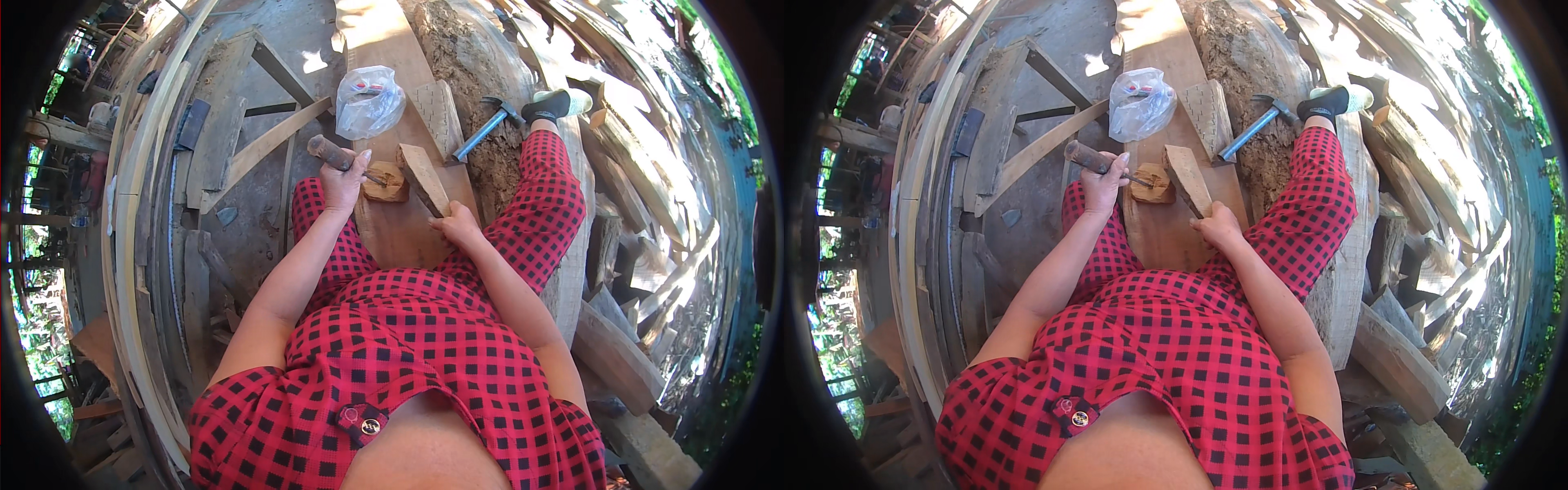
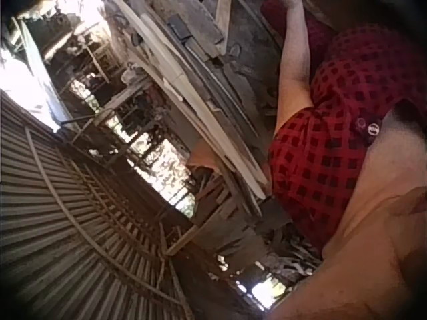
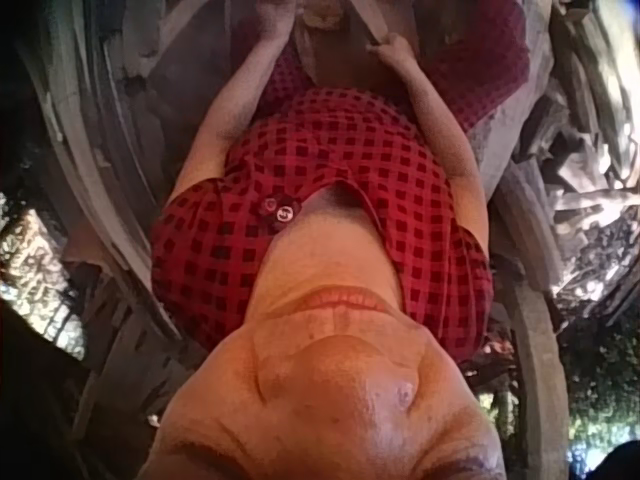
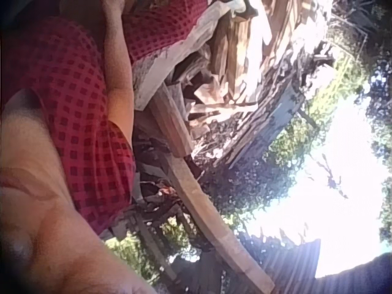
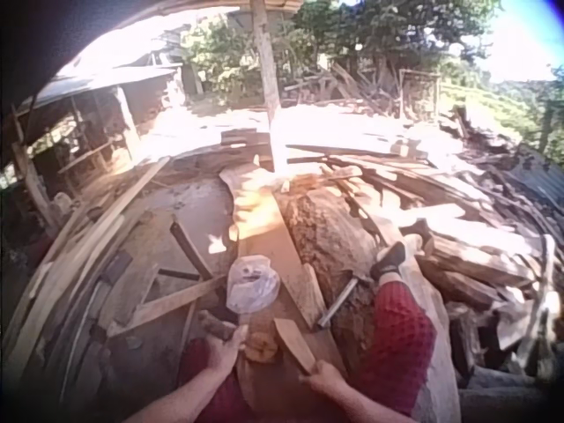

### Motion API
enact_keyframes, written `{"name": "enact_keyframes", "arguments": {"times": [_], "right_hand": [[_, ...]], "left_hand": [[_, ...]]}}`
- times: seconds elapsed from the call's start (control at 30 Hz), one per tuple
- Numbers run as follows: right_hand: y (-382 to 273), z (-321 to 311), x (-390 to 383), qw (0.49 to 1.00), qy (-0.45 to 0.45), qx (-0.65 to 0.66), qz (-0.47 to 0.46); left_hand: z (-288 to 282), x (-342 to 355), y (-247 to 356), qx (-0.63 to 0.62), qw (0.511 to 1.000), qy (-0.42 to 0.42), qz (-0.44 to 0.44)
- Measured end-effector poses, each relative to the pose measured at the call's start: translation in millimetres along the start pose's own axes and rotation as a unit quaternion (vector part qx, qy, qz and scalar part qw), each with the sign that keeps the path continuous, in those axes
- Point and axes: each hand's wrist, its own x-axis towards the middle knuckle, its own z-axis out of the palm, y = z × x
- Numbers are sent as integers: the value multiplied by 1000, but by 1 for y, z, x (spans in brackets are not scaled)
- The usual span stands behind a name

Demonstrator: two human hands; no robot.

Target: Use a chisel and a wooden mallet to carve a small block of wood.

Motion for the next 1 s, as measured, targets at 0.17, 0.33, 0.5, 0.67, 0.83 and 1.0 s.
{"name": "enact_keyframes", "arguments": {"times": [0.17, 0.33, 0.5, 0.67, 0.83, 1.0], "right_hand": [[-3, -2, -3, 1000, 2, 2, 3], [-5, -3, -4, 1000, -1, -7, 9], [-4, -1, -4, 1000, -1, -8, 7], [-7, -4, -7, 1000, -2, -12, 5], [-7, -4, -7, 1000, 5, -17, 5], [-3, -4, -4, 998, 35, -35, -42]], "left_hand": [[0, -7, 3, -61, 998, 15, -31], [0, -19, 9, -98, 994, -17, -48], [-7, -22, -6, -7, 995, -50, 80], [-10, -24, -4, -21, 996, -51, 76], [-10, -21, -1, -64, 996, -38, 39], [-18, -13, -10, 17, 993, -61, 101]]}}
